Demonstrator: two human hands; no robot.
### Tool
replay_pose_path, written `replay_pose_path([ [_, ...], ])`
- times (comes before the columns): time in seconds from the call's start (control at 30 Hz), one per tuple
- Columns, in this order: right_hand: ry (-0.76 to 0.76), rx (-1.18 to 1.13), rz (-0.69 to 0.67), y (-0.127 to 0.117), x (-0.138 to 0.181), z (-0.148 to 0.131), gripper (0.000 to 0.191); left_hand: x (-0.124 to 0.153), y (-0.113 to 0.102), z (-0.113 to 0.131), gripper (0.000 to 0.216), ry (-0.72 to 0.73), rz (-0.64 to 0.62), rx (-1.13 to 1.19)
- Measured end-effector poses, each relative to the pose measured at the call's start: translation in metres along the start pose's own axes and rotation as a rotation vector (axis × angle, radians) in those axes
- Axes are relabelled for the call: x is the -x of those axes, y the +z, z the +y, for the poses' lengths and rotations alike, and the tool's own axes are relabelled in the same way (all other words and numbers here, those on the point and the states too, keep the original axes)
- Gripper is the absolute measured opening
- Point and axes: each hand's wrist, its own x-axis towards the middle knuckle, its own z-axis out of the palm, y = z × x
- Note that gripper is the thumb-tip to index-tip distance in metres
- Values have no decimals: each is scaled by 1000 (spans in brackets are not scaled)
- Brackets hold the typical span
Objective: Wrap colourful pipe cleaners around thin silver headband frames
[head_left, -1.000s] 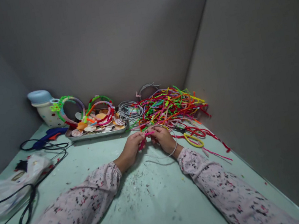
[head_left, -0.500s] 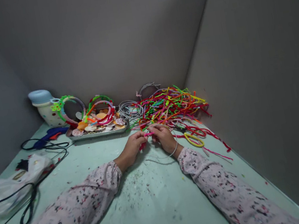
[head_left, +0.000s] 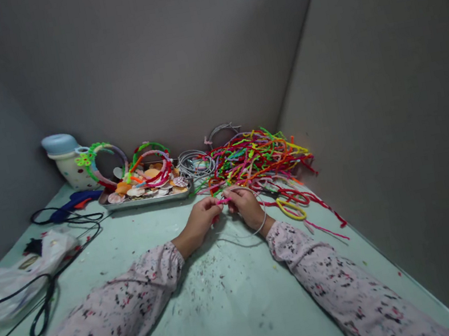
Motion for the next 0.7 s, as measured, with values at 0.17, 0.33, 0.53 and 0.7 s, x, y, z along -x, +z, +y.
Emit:
replay_pose_path([
  [0.17,-19,91,51,2,3,-8,24,1,2,2,19,27,28,-20],
  [0.33,-107,146,40,5,6,-12,20,0,4,2,22,21,120,-71],
  [0.53,-164,230,54,5,8,-15,22,-1,2,-3,23,70,216,-151],
  [0.7,-182,267,60,5,8,-14,24,1,1,-3,24,119,262,-241],
])
